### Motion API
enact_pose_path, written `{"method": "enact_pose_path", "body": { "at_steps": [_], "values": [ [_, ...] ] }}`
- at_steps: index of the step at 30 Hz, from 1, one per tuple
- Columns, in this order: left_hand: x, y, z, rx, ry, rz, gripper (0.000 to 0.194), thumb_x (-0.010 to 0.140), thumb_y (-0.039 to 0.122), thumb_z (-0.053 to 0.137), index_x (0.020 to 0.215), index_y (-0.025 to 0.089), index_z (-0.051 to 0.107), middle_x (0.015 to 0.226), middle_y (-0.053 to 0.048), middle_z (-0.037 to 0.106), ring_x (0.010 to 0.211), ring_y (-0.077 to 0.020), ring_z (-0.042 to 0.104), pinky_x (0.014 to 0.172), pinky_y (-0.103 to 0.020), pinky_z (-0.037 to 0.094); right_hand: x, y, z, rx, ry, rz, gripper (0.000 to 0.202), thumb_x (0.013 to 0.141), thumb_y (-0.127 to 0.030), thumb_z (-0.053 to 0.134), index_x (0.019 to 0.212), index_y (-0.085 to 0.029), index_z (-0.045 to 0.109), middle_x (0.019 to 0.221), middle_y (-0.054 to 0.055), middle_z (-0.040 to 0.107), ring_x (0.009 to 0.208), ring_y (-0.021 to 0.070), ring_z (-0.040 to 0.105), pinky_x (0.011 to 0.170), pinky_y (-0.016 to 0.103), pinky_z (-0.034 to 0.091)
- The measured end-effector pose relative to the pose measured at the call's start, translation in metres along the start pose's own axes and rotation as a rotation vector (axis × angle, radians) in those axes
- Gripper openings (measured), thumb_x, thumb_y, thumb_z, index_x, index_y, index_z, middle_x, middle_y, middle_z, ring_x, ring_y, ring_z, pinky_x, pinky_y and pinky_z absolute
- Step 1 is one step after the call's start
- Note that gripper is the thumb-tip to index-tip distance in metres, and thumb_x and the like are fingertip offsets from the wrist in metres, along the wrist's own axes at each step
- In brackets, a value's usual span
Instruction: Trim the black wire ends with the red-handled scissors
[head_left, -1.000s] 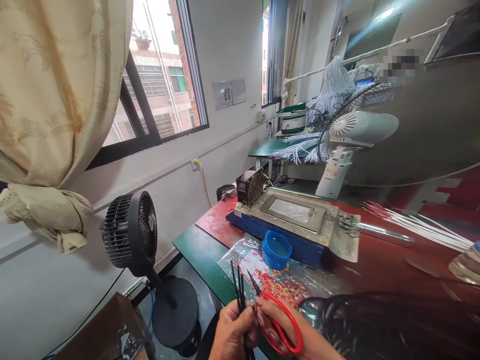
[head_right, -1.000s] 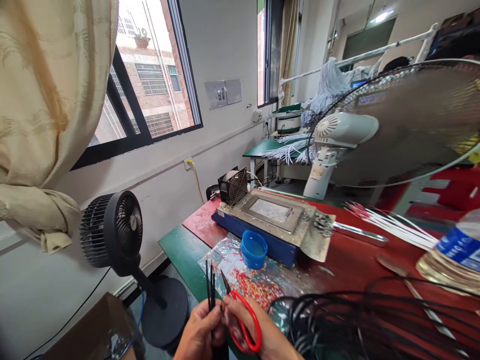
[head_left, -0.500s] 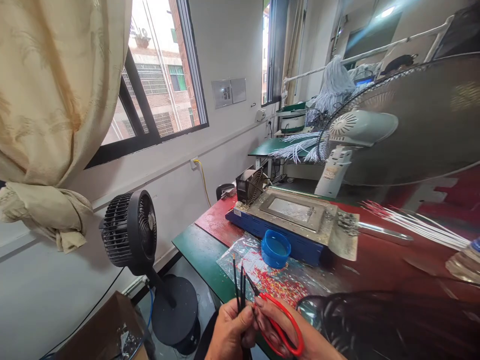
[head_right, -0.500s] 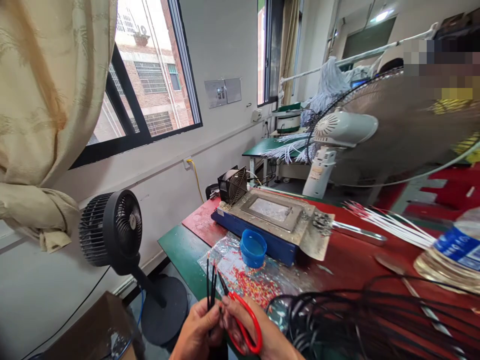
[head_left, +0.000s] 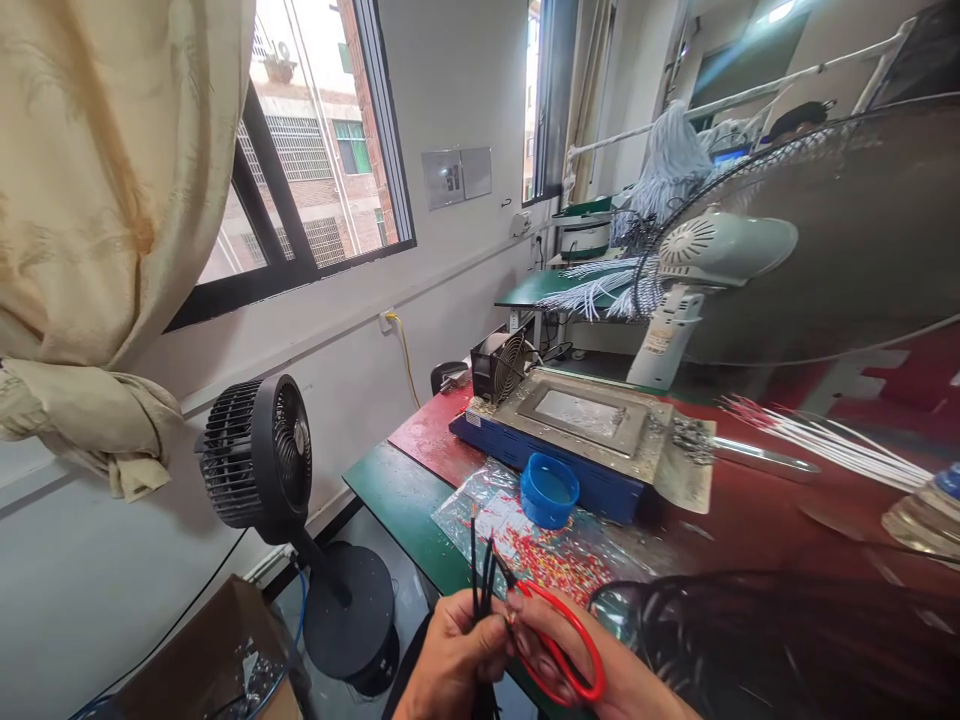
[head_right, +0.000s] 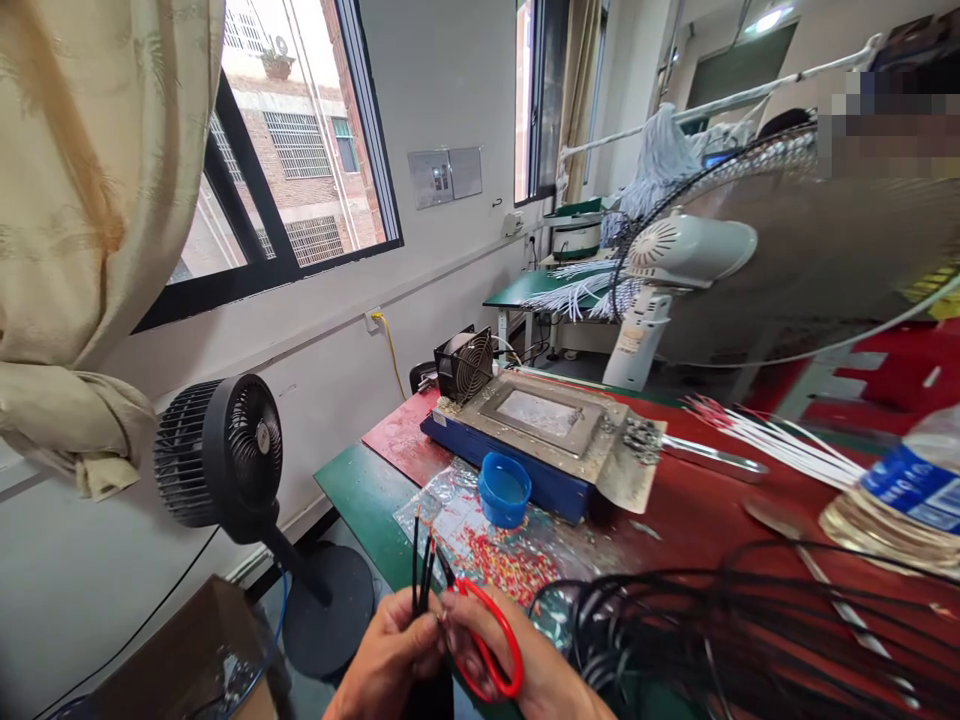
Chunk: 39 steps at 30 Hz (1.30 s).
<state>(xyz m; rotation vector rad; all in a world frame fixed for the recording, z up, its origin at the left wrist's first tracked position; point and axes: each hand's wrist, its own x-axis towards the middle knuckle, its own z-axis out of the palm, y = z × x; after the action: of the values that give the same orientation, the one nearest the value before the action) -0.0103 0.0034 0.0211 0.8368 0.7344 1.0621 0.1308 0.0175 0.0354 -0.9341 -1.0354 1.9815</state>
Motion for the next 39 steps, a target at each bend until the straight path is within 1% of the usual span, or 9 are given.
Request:
{"method": "enact_pose_path", "body": {
  "at_steps": [4, 8, 14, 18, 24, 27, 31, 35, 39],
  "values": [
    [0.002, -0.004, -0.001, 0.018, 0.034, 0.017, 0.029, 0.067, 0.040, 0.067, 0.063, 0.012, 0.058, 0.048, 0.004, 0.042, 0.039, -0.0015, 0.028, 0.042, -0.023, 0.012, -0.002, -0.004, 0.003, 0.006, 0.036, -0.027, 0.053, 0.065, -0.063, 0.061, 0.048, -0.015, 0.049, 0.037, -0.006, 0.040, 0.031, 0.0034, 0.032, 0.034, 0.018, 0.022],
    [0.004, -0.007, -0.003, -0.006, 0.063, 0.024, 0.031, 0.064, 0.041, 0.069, 0.066, 0.012, 0.059, 0.048, 0.004, 0.045, 0.038, -0.0012, 0.028, 0.041, -0.023, 0.012, -0.002, -0.003, 0.003, -0.009, 0.012, -0.030, 0.051, 0.064, -0.062, 0.063, 0.050, -0.015, 0.051, 0.037, -0.005, 0.040, 0.033, 0.0040, 0.033, 0.035, 0.019, 0.022],
    [0.006, -0.011, -0.004, -0.044, 0.062, 0.032, 0.033, 0.062, 0.043, 0.070, 0.065, 0.014, 0.056, 0.045, 0.006, 0.042, 0.036, -0.0006, 0.026, 0.040, -0.023, 0.012, 0.001, 0.002, 0.000, -0.015, 0.013, -0.046, 0.050, 0.068, -0.061, 0.061, 0.051, -0.015, 0.049, 0.038, -0.006, 0.040, 0.034, 0.0044, 0.033, 0.037, 0.019, 0.022],
    [0.007, -0.010, -0.001, -0.024, 0.061, 0.046, 0.033, 0.064, 0.044, 0.068, 0.064, 0.013, 0.055, 0.043, 0.007, 0.041, 0.035, -0.0005, 0.026, 0.039, -0.023, 0.012, 0.001, 0.001, 0.000, -0.001, 0.035, -0.013, 0.049, 0.067, -0.061, 0.062, 0.053, -0.015, 0.052, 0.038, -0.006, 0.041, 0.035, 0.0044, 0.033, 0.037, 0.020, 0.022],
    [0.008, -0.007, 0.001, 0.028, 0.129, 0.033, 0.038, 0.061, 0.047, 0.070, 0.066, 0.013, 0.055, 0.043, 0.008, 0.039, 0.035, 0.0001, 0.024, 0.039, -0.023, 0.012, -0.001, -0.006, 0.005, -0.007, 0.104, -0.062, 0.055, 0.061, -0.069, 0.061, 0.052, -0.015, 0.053, 0.037, -0.006, 0.041, 0.033, 0.0046, 0.034, 0.037, 0.020, 0.023],
    [0.008, -0.005, 0.002, 0.054, 0.138, 0.036, 0.038, 0.061, 0.048, 0.070, 0.065, 0.013, 0.055, 0.042, 0.008, 0.040, 0.035, -0.0002, 0.025, 0.039, -0.023, 0.012, -0.001, -0.007, 0.006, -0.049, 0.120, -0.063, 0.054, 0.061, -0.067, 0.062, 0.051, -0.015, 0.053, 0.037, -0.006, 0.041, 0.033, 0.0045, 0.035, 0.037, 0.020, 0.024],
    [0.008, -0.006, 0.003, 0.064, 0.142, 0.026, 0.039, 0.061, 0.049, 0.069, 0.064, 0.013, 0.054, 0.041, 0.009, 0.037, 0.035, -0.0002, 0.023, 0.039, -0.024, 0.011, 0.002, -0.002, 0.004, -0.112, 0.110, -0.068, 0.053, 0.065, -0.066, 0.059, 0.050, -0.015, 0.052, 0.037, -0.005, 0.042, 0.032, 0.0045, 0.035, 0.036, 0.019, 0.024],
    [0.009, -0.012, 0.000, 0.021, 0.133, 0.018, 0.036, 0.064, 0.047, 0.066, 0.063, 0.014, 0.053, 0.042, 0.008, 0.037, 0.034, -0.0008, 0.023, 0.038, -0.024, 0.011, 0.008, 0.006, -0.001, -0.159, 0.110, -0.096, 0.053, 0.068, -0.066, 0.056, 0.054, -0.015, 0.052, 0.036, -0.005, 0.042, 0.031, 0.0047, 0.035, 0.035, 0.019, 0.025],
    [0.010, -0.017, -0.001, -0.027, 0.142, 0.000, 0.035, 0.064, 0.047, 0.066, 0.063, 0.014, 0.053, 0.042, 0.007, 0.039, 0.034, -0.0011, 0.023, 0.038, -0.023, 0.010, 0.015, 0.011, -0.006, -0.220, 0.107, -0.084, 0.057, 0.064, -0.071, 0.056, 0.055, -0.016, 0.050, 0.035, -0.006, 0.041, 0.029, 0.0049, 0.035, 0.032, 0.018, 0.025]
  ]
}}
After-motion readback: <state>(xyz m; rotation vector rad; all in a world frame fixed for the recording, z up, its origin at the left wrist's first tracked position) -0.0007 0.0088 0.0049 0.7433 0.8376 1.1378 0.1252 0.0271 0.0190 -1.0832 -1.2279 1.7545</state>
